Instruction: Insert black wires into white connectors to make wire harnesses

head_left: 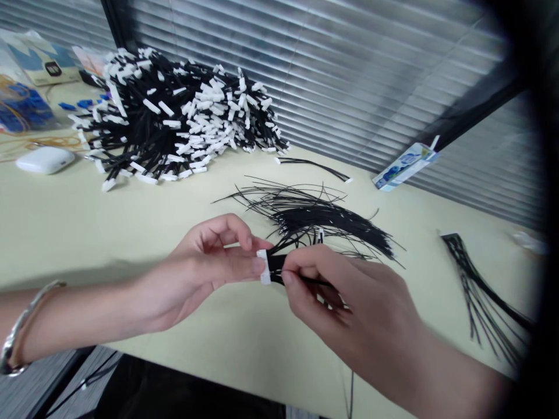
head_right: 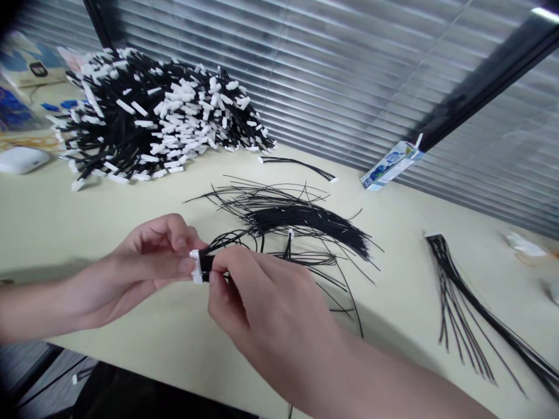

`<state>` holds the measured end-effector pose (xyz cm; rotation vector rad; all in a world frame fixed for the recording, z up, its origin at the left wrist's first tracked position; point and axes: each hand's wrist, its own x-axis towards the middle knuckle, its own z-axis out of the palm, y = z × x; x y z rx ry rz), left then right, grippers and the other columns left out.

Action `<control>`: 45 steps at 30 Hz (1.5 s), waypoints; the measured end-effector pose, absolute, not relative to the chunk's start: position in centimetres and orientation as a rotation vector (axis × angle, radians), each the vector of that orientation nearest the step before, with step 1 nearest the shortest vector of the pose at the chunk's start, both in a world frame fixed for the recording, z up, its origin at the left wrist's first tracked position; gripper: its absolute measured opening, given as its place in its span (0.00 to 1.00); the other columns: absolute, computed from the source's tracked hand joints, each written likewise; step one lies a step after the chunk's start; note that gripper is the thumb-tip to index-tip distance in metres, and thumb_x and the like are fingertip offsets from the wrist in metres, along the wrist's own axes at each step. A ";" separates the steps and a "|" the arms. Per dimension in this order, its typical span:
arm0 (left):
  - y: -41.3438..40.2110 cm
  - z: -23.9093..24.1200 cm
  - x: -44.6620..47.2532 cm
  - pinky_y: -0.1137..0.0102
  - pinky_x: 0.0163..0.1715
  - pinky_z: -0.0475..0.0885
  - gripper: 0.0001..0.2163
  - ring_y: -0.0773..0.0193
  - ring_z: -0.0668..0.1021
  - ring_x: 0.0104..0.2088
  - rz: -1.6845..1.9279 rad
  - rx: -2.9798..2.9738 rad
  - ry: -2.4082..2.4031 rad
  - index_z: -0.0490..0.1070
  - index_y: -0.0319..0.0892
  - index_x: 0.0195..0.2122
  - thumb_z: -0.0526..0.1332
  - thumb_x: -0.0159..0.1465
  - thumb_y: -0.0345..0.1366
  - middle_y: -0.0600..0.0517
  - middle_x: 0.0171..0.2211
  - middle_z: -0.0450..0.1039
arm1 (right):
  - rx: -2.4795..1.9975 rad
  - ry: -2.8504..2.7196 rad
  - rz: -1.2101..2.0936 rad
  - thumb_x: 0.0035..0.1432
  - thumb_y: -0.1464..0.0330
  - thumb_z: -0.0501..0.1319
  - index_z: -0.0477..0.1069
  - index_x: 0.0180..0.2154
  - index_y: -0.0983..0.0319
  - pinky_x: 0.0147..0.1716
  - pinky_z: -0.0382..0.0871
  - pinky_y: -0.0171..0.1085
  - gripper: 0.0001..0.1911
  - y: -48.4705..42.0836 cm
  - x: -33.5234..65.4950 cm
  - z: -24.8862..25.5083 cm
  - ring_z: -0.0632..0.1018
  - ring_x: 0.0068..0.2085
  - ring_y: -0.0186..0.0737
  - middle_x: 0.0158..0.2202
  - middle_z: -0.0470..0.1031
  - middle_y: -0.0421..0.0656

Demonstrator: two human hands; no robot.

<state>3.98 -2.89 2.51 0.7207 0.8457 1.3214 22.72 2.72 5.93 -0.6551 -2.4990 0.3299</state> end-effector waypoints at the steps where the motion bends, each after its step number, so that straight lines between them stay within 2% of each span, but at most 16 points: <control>1: -2.9 2.5 4.0 0.81 0.36 0.74 0.09 0.74 0.76 0.33 1.320 0.721 0.844 0.69 0.42 0.29 0.68 0.56 0.23 0.58 0.34 0.75 | -0.665 -2.497 0.356 0.57 0.75 0.56 0.67 0.31 0.61 0.20 0.53 0.31 0.04 2.7 22.7 5.9 0.60 0.19 0.25 0.21 0.64 0.31; 9: -2.9 2.7 4.0 0.82 0.34 0.74 0.09 0.75 0.76 0.30 1.335 0.728 0.830 0.69 0.42 0.28 0.68 0.55 0.23 0.58 0.33 0.75 | -0.709 -2.478 0.445 0.57 0.75 0.55 0.64 0.30 0.61 0.19 0.53 0.29 0.04 2.6 22.5 6.0 0.59 0.19 0.24 0.20 0.62 0.31; 21: -2.8 2.5 4.0 0.82 0.36 0.74 0.09 0.75 0.76 0.32 1.331 0.724 0.831 0.70 0.42 0.29 0.68 0.56 0.23 0.58 0.34 0.76 | -0.776 -2.543 0.473 0.58 0.74 0.54 0.62 0.31 0.60 0.18 0.51 0.30 0.04 2.8 22.4 6.1 0.57 0.17 0.25 0.18 0.58 0.30; 31: -2.8 2.5 4.0 0.81 0.39 0.75 0.09 0.73 0.77 0.36 1.374 0.675 0.919 0.70 0.41 0.28 0.68 0.56 0.23 0.57 0.35 0.76 | -0.779 -2.676 0.213 0.61 0.74 0.54 0.67 0.33 0.61 0.20 0.52 0.34 0.06 3.8 22.8 6.6 0.65 0.22 0.30 0.23 0.66 0.35; 37: -2.7 2.7 4.0 0.82 0.39 0.75 0.09 0.73 0.77 0.36 1.368 0.666 0.910 0.70 0.42 0.28 0.67 0.57 0.22 0.57 0.34 0.76 | -0.704 -2.580 0.383 0.60 0.75 0.54 0.67 0.31 0.60 0.24 0.55 0.34 0.06 3.9 22.8 6.8 0.67 0.28 0.31 0.29 0.67 0.37; 45: -2.8 3.0 4.1 0.81 0.37 0.76 0.09 0.73 0.77 0.34 1.380 0.648 0.935 0.70 0.41 0.26 0.67 0.55 0.21 0.56 0.33 0.76 | -0.798 -2.454 0.545 0.53 0.77 0.56 0.62 0.28 0.60 0.23 0.57 0.32 0.07 4.0 22.2 6.2 0.64 0.22 0.28 0.24 0.66 0.35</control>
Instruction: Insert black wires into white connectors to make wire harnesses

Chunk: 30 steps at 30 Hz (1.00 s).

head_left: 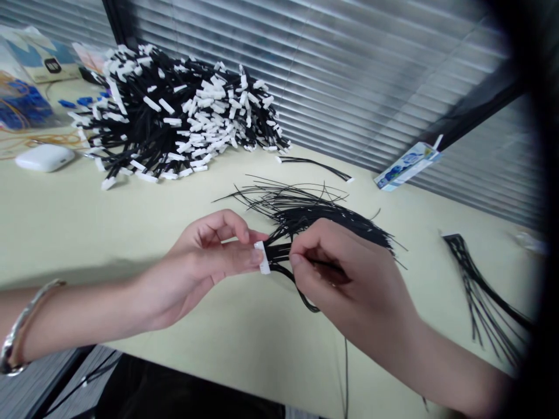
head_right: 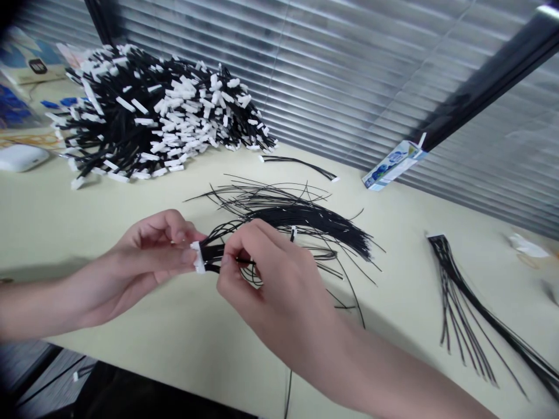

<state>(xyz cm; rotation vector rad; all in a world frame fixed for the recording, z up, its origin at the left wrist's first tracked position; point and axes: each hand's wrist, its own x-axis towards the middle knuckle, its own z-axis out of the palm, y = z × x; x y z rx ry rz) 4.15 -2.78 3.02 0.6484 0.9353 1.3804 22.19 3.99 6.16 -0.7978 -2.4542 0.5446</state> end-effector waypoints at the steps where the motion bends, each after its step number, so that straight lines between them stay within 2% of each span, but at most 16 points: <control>1: -2.8 3.0 4.2 0.81 0.36 0.76 0.09 0.73 0.77 0.34 1.379 0.649 0.932 0.70 0.41 0.26 0.67 0.55 0.21 0.56 0.33 0.76 | -0.807 -2.448 0.559 0.53 0.76 0.55 0.62 0.28 0.60 0.23 0.58 0.32 0.06 4.0 22.1 6.1 0.64 0.22 0.28 0.23 0.66 0.35; 10: -2.8 2.9 4.1 0.81 0.37 0.76 0.09 0.73 0.77 0.35 1.394 0.665 0.940 0.70 0.41 0.26 0.68 0.55 0.22 0.57 0.33 0.75 | -0.880 -2.455 0.645 0.57 0.75 0.53 0.59 0.29 0.60 0.21 0.55 0.30 0.06 4.1 22.1 6.0 0.62 0.21 0.27 0.22 0.63 0.33; 17: -2.9 3.1 4.1 0.82 0.36 0.75 0.10 0.70 0.77 0.39 1.402 0.628 0.931 0.70 0.41 0.25 0.68 0.54 0.21 0.57 0.31 0.76 | -0.854 -2.449 0.670 0.58 0.76 0.53 0.59 0.30 0.59 0.21 0.55 0.29 0.07 4.1 22.1 5.8 0.61 0.21 0.26 0.23 0.63 0.33; 24: -2.8 2.9 4.0 0.81 0.37 0.76 0.09 0.73 0.78 0.33 1.419 0.617 0.922 0.70 0.41 0.27 0.67 0.56 0.22 0.55 0.34 0.76 | -0.762 -2.588 0.588 0.62 0.72 0.53 0.63 0.32 0.60 0.23 0.57 0.31 0.06 4.7 22.5 6.5 0.66 0.24 0.28 0.26 0.67 0.35; 30: -2.7 2.9 4.1 0.82 0.34 0.75 0.09 0.74 0.77 0.31 1.413 0.640 0.966 0.70 0.41 0.26 0.69 0.54 0.23 0.57 0.33 0.76 | -0.712 -2.616 0.323 0.62 0.74 0.55 0.65 0.32 0.62 0.21 0.54 0.33 0.06 4.3 22.3 6.1 0.66 0.24 0.29 0.28 0.67 0.36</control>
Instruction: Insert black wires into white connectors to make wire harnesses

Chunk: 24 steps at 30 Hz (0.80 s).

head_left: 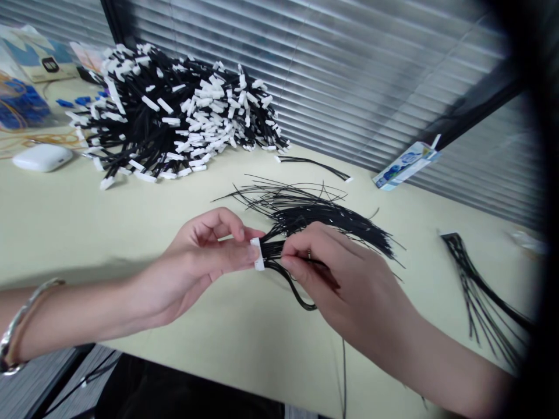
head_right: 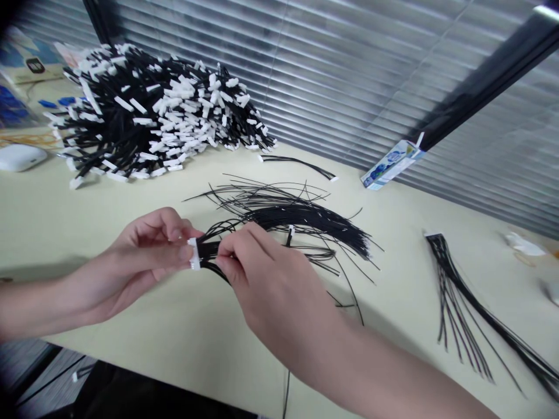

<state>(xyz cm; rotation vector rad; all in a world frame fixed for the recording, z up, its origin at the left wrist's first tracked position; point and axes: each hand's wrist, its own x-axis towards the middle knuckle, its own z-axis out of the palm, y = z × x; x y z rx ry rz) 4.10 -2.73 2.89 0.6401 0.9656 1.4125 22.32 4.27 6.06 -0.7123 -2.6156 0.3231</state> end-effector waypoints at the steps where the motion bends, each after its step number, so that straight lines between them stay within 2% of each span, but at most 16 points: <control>1: -2.7 2.9 4.1 0.82 0.34 0.74 0.10 0.73 0.77 0.32 1.410 0.647 0.964 0.70 0.41 0.26 0.69 0.53 0.23 0.57 0.33 0.76 | -0.695 -2.619 0.293 0.62 0.74 0.54 0.65 0.31 0.62 0.21 0.54 0.33 0.06 4.2 22.3 5.9 0.66 0.24 0.29 0.28 0.66 0.36; 6: -2.6 2.8 4.4 0.83 0.34 0.73 0.10 0.69 0.77 0.42 1.397 0.656 0.966 0.70 0.41 0.25 0.69 0.54 0.23 0.56 0.30 0.75 | -0.627 -2.643 0.220 0.63 0.74 0.53 0.65 0.33 0.62 0.20 0.52 0.34 0.06 3.9 21.9 5.4 0.68 0.25 0.30 0.28 0.67 0.37; 12: -2.5 3.0 4.5 0.82 0.34 0.73 0.10 0.68 0.77 0.39 1.399 0.611 0.995 0.70 0.40 0.23 0.69 0.52 0.21 0.55 0.29 0.75 | -0.596 -2.619 0.173 0.64 0.74 0.53 0.65 0.32 0.62 0.19 0.52 0.33 0.07 3.6 21.9 5.1 0.66 0.23 0.29 0.27 0.66 0.37; 18: -2.5 2.2 4.2 0.82 0.34 0.73 0.10 0.70 0.77 0.37 1.392 0.659 0.973 0.69 0.40 0.24 0.70 0.53 0.23 0.55 0.31 0.75 | -0.520 -2.631 0.172 0.64 0.77 0.51 0.67 0.34 0.65 0.28 0.62 0.34 0.08 3.5 22.1 4.8 0.69 0.29 0.32 0.29 0.68 0.40; 24: -2.4 2.5 4.3 0.79 0.39 0.73 0.09 0.68 0.77 0.42 1.384 0.783 0.995 0.70 0.42 0.25 0.69 0.54 0.24 0.55 0.30 0.75 | -0.462 -2.654 0.181 0.58 0.80 0.55 0.69 0.34 0.62 0.38 0.63 0.39 0.09 3.7 22.5 5.7 0.69 0.36 0.38 0.34 0.71 0.43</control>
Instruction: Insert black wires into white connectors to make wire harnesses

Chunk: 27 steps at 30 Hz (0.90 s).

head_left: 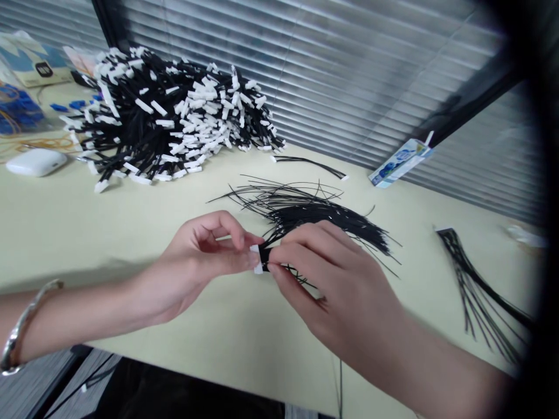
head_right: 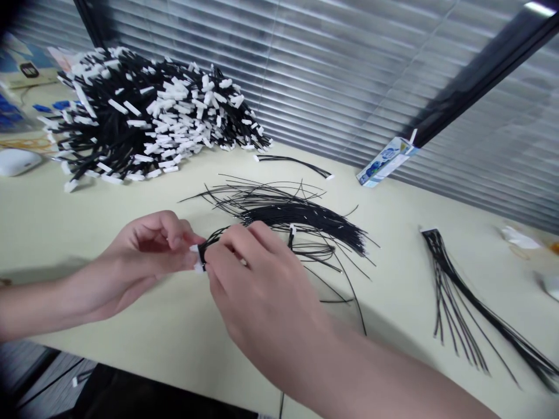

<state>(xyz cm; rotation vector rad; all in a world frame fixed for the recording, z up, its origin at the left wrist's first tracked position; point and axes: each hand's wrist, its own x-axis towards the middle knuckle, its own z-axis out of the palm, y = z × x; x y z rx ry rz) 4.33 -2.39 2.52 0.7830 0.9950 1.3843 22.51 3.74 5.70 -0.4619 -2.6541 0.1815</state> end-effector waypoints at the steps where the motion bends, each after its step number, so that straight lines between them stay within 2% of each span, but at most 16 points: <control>1: -2.4 2.7 4.4 0.79 0.39 0.73 0.09 0.67 0.77 0.42 1.385 0.804 1.002 0.70 0.42 0.25 0.69 0.54 0.24 0.55 0.29 0.75 | -0.478 -2.620 0.223 0.58 0.79 0.55 0.69 0.33 0.62 0.38 0.63 0.39 0.08 3.7 22.5 5.9 0.70 0.36 0.37 0.34 0.71 0.42; 8: -2.5 2.7 4.4 0.80 0.38 0.73 0.09 0.69 0.77 0.40 1.367 0.848 1.017 0.70 0.42 0.24 0.69 0.54 0.25 0.56 0.29 0.76 | -0.740 -2.538 0.745 0.55 0.79 0.58 0.70 0.27 0.61 0.27 0.61 0.31 0.09 4.0 22.3 7.2 0.68 0.28 0.28 0.27 0.68 0.35; 12: -2.6 2.5 4.3 0.79 0.38 0.73 0.09 0.71 0.78 0.38 1.342 0.873 1.015 0.70 0.42 0.25 0.69 0.55 0.25 0.57 0.32 0.76 | -0.807 -2.562 0.835 0.53 0.79 0.59 0.71 0.26 0.60 0.23 0.59 0.30 0.09 4.6 22.2 7.6 0.67 0.25 0.27 0.24 0.67 0.33; 15: -2.6 2.4 4.3 0.79 0.38 0.73 0.09 0.71 0.78 0.38 1.318 0.873 1.044 0.69 0.42 0.25 0.69 0.55 0.26 0.57 0.32 0.76 | -0.683 -2.641 0.648 0.55 0.80 0.58 0.72 0.28 0.60 0.27 0.61 0.31 0.10 4.8 22.4 7.6 0.69 0.28 0.29 0.27 0.70 0.35; 20: -2.4 1.9 4.2 0.82 0.37 0.72 0.09 0.73 0.77 0.38 1.271 0.850 1.055 0.70 0.42 0.26 0.70 0.55 0.28 0.58 0.32 0.76 | -0.436 -2.803 0.209 0.56 0.83 0.53 0.71 0.32 0.62 0.37 0.62 0.39 0.13 4.5 23.1 6.7 0.67 0.33 0.38 0.29 0.72 0.41; 23: -2.4 1.7 4.1 0.82 0.38 0.72 0.09 0.73 0.77 0.36 1.271 0.833 1.036 0.69 0.42 0.27 0.70 0.55 0.27 0.58 0.33 0.76 | -0.355 -2.809 0.017 0.53 0.84 0.52 0.69 0.31 0.64 0.37 0.62 0.41 0.13 4.2 23.4 6.0 0.66 0.34 0.40 0.29 0.70 0.42; 27: -2.3 1.7 4.0 0.81 0.38 0.73 0.09 0.73 0.77 0.36 1.300 0.768 1.002 0.69 0.41 0.27 0.69 0.55 0.25 0.57 0.34 0.76 | -0.422 -2.725 -0.002 0.53 0.84 0.51 0.67 0.31 0.65 0.36 0.62 0.41 0.11 3.9 23.0 5.4 0.66 0.34 0.40 0.30 0.67 0.43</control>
